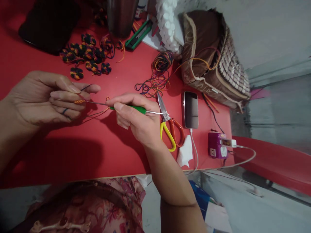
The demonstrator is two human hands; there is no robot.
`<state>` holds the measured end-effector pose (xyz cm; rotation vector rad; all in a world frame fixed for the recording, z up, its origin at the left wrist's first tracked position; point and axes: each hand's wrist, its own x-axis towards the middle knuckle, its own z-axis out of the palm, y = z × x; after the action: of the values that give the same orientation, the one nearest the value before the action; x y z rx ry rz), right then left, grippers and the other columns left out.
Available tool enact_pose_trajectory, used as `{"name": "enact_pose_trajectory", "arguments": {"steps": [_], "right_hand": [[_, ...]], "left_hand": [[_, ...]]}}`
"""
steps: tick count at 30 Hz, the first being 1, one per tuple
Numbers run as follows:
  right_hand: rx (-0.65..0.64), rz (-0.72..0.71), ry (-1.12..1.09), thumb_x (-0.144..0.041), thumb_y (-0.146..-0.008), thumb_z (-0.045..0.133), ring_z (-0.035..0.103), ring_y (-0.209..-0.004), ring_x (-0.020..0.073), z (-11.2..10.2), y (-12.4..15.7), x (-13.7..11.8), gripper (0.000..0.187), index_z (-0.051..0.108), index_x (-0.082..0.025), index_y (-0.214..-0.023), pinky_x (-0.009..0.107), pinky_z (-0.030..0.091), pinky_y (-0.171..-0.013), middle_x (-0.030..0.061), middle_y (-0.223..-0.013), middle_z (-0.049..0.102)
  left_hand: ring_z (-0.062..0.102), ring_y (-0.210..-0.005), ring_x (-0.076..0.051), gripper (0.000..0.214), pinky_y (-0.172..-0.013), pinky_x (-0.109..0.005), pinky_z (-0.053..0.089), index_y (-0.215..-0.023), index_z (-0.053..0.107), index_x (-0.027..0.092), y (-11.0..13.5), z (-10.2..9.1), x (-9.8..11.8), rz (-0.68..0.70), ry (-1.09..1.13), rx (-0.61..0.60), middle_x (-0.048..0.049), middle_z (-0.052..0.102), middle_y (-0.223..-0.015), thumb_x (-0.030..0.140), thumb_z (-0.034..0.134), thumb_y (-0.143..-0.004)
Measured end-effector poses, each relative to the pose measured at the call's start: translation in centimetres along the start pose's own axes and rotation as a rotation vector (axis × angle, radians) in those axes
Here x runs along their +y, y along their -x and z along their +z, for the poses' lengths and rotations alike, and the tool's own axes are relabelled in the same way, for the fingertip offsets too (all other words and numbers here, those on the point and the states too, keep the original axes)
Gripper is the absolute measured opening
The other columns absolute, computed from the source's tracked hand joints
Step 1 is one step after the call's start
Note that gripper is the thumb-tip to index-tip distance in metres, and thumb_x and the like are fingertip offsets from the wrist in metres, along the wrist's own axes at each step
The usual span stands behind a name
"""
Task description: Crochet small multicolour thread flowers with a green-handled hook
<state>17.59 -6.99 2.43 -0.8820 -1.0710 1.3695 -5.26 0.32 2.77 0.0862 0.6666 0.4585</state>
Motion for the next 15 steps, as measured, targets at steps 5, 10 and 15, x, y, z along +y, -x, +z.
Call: {"name": "enact_pose_trajectory", "arguments": {"steps": [5,10,15], "right_hand": [[0.008,0.089,0.032,-0.017,-0.086,0.086,0.036,-0.043,0.0046,-0.4,0.1,-0.8,0.007,0.091,-0.021,-0.085,0.023,0.030,-0.040,-0.0033,-0.062,0.064],[-0.018,0.198,0.009,-0.017,-0.083,0.087,0.033,-0.043,0.0035,-0.8,-0.1,-1.5,0.003,0.088,-0.018,-0.081,0.022,0.027,-0.040,-0.0034,-0.062,0.063],[-0.096,0.281,-0.127,-0.023,-0.087,0.089,0.028,-0.042,0.0035,-0.9,-0.6,-1.0,0.006,0.088,-0.018,-0.083,0.020,0.029,-0.039,-0.0066,-0.056,0.054]], "left_hand": [[0.018,-0.035,-0.004,0.032,-0.041,-0.016,0.017,-0.105,0.077,0.008,-0.2,-0.5,0.0,-0.060,-0.068,-0.075,0.0085,0.030,-0.047,0.004,0.050,-0.089],[0.020,-0.037,-0.005,0.030,-0.039,-0.014,0.031,-0.106,0.077,0.008,-0.3,-0.4,-0.3,-0.095,-0.099,-0.088,0.0070,0.038,-0.047,0.003,0.053,-0.089],[0.024,-0.036,-0.004,0.028,-0.042,-0.013,0.036,-0.101,0.078,0.007,-0.7,-0.2,-1.3,-0.031,-0.116,-0.107,0.0057,0.041,-0.046,0.000,0.055,-0.087]]}}
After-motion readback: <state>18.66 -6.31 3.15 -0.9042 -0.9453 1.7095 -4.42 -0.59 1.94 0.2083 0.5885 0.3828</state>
